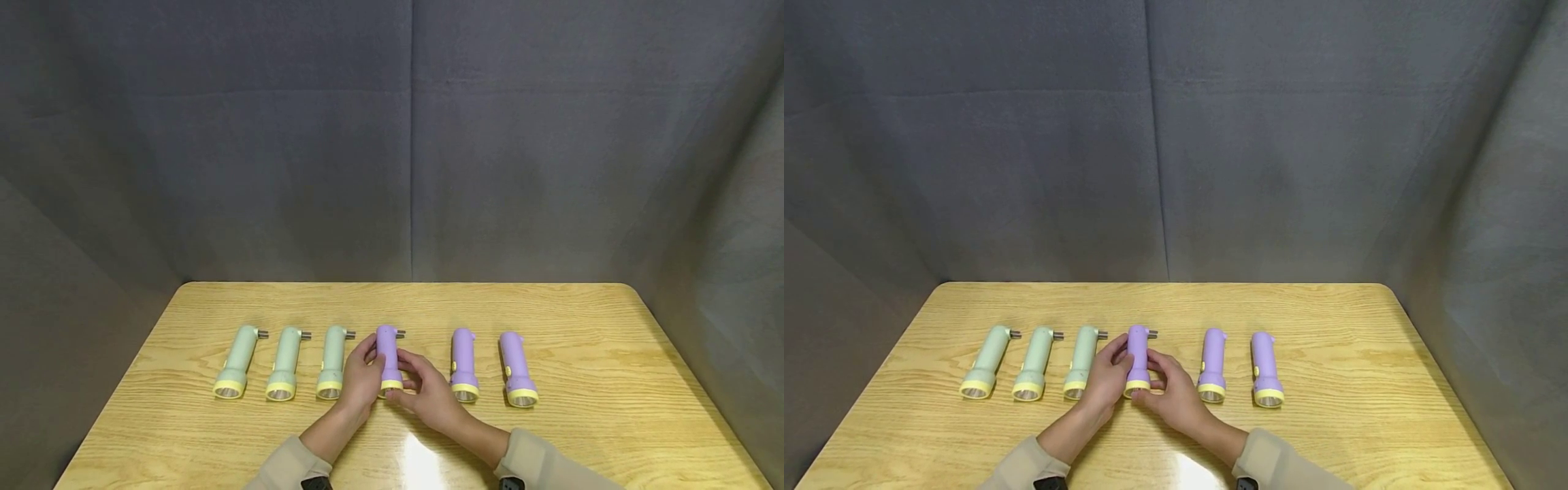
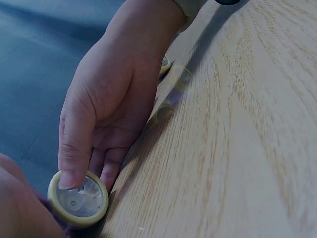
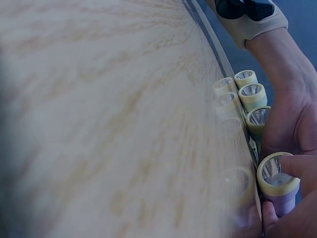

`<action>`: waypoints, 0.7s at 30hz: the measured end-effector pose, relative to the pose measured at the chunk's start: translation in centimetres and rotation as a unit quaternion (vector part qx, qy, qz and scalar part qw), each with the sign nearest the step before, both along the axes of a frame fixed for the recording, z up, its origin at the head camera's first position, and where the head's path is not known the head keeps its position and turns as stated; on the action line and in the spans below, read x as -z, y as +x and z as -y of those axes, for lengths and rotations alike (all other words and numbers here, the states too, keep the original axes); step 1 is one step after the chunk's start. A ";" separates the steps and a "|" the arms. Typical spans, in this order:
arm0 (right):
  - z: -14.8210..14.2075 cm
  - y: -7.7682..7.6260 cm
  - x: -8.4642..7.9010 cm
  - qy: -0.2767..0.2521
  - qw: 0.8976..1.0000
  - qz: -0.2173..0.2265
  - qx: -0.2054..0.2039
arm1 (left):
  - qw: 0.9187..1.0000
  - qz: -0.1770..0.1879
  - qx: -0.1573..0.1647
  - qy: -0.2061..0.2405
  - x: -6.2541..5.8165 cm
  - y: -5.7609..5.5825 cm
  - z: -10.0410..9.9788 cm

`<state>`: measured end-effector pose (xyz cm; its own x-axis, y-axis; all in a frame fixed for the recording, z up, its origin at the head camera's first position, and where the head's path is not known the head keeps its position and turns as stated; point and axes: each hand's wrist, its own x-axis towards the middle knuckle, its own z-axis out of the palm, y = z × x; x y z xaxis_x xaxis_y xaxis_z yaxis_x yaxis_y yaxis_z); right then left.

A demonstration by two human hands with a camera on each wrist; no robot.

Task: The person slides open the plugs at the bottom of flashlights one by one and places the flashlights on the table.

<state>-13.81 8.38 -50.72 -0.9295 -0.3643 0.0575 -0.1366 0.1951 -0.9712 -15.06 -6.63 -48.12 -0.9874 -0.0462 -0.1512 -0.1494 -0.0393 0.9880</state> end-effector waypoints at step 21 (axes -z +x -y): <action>-0.1 0.0 -0.3 -0.014 1.000 0.011 -0.002 | 1.000 -0.003 0.003 0.017 -0.2 0.0 -0.1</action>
<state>-13.79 8.45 -50.38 -0.9291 -0.3668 0.0472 -0.1159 0.1676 -0.9790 -15.03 -6.56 -47.90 -0.9886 -0.0351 -0.1467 -0.1439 -0.0718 0.9870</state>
